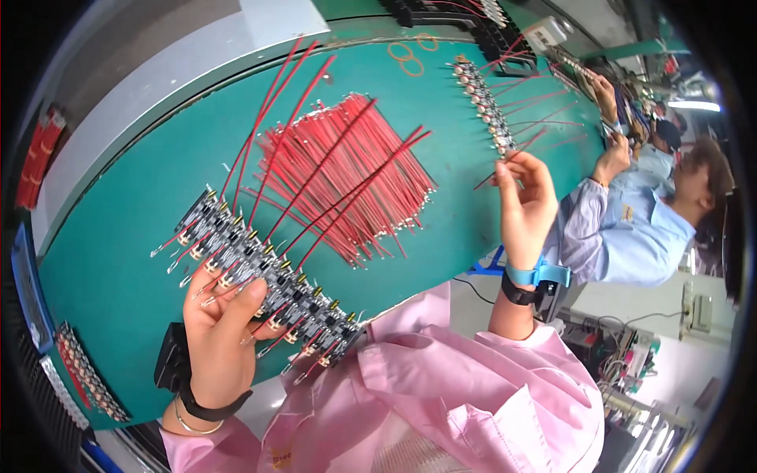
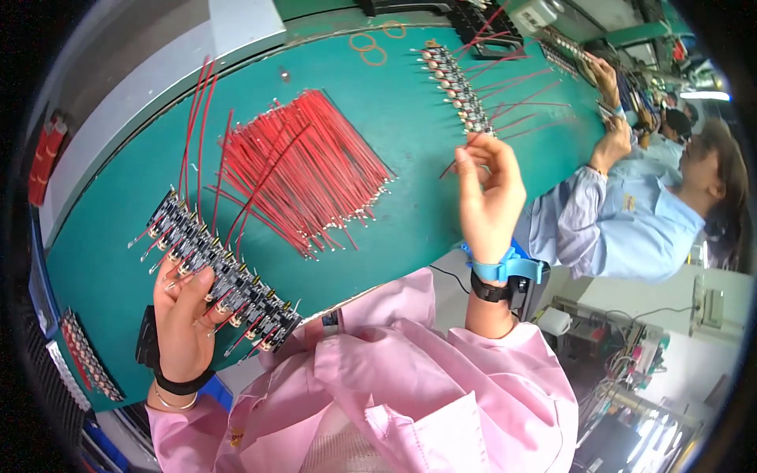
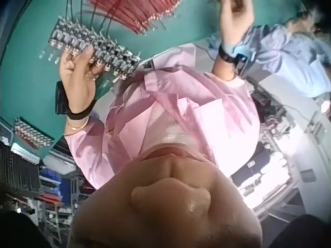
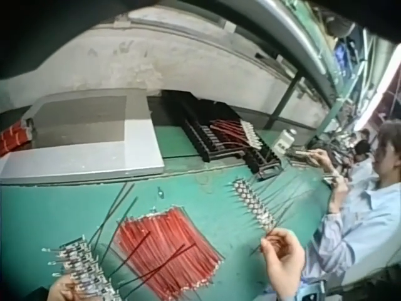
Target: The person picks up red wires from a pile and inserts them into a circuit board before setting it aside and repeating the process with another board.
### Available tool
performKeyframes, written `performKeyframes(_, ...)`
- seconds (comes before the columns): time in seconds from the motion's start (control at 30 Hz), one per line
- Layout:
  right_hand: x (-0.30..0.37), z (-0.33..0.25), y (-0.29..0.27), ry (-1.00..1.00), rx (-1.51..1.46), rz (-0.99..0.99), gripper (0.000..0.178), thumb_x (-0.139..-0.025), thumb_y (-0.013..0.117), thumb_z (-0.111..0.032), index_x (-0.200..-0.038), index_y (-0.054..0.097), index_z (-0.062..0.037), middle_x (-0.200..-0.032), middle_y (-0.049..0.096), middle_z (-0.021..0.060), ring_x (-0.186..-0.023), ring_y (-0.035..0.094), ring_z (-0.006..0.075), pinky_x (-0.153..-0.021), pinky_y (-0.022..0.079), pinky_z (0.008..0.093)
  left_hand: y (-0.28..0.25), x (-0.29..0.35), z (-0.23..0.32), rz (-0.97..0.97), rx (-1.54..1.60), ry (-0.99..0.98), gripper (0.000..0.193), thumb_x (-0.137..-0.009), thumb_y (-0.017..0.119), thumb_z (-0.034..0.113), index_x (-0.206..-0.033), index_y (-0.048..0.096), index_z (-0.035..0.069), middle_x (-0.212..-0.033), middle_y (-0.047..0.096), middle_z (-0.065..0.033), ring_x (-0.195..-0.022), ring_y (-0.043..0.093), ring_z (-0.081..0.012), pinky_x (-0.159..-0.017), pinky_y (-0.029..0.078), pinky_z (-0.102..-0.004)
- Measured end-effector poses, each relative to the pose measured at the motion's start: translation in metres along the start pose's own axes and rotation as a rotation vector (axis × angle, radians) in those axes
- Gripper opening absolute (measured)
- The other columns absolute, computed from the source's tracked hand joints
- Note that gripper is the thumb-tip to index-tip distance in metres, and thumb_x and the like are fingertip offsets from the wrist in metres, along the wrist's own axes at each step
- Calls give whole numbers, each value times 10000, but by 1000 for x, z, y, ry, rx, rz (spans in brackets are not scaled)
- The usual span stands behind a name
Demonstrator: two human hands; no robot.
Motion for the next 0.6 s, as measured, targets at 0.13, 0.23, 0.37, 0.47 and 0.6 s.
performKeyframes(0.13, 8, 8, 1, 59, 70, -38, 138, -782, 585, -13, -903, 529, 24, -781, 554, 22, -660, 505, 60, -569, 407, 174, -3, 5, 2, 62, -26, 6, 248, -811, 494, -2, -1050, 434, 26, -883, 576, -57, -711, 588, -114, -508, 538, -252)
performKeyframes(0.23, 12, 16, -3, 106, 143, -67, 88, -781, 591, -22, -845, 549, 20, -749, 550, 3, -637, 486, 39, -552, 381, 158, -5, 4, 0, 81, -33, 1, 244, -814, 490, -1, -1050, 434, 24, -887, 575, -56, -707, 587, -112, -511, 539, -253)
performKeyframes(0.37, 15, 24, -1, 83, 353, -159, 67, -775, 600, -32, -777, 557, 19, -716, 541, -17, -605, 442, 15, -531, 341, 147, -6, 2, -1, 66, -11, -1, 254, -807, 498, -9, -1051, 435, 30, -894, 574, -53, -718, 586, -111, -520, 540, -259)
performKeyframes(0.47, 17, 21, 6, 125, 445, -203, 86, -762, 612, -37, -743, 550, 20, -732, 544, -8, -585, 413, 20, -527, 331, 161, -7, 3, -5, 3, 10, -7, 273, -797, 516, -17, -1053, 439, 35, -897, 574, -53, -735, 587, -116, -529, 541, -268)
performKeyframes(0.6, 39, -31, 49, 135, -21, -294, 89, -744, 612, -24, -730, 539, 26, -722, 540, 21, -595, 418, 55, -548, 335, 187, -3, 2, -8, 87, 45, -38, 290, -785, 533, -25, -1055, 445, 35, -909, 576, -58, -750, 587, -123, -547, 543, -274)
Point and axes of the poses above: each hand's wrist, its own x-axis away from the middle knuckle, its own y-axis out of the palm, z = x × y, the point moved 9 cm from there along -x, towards the middle knuckle
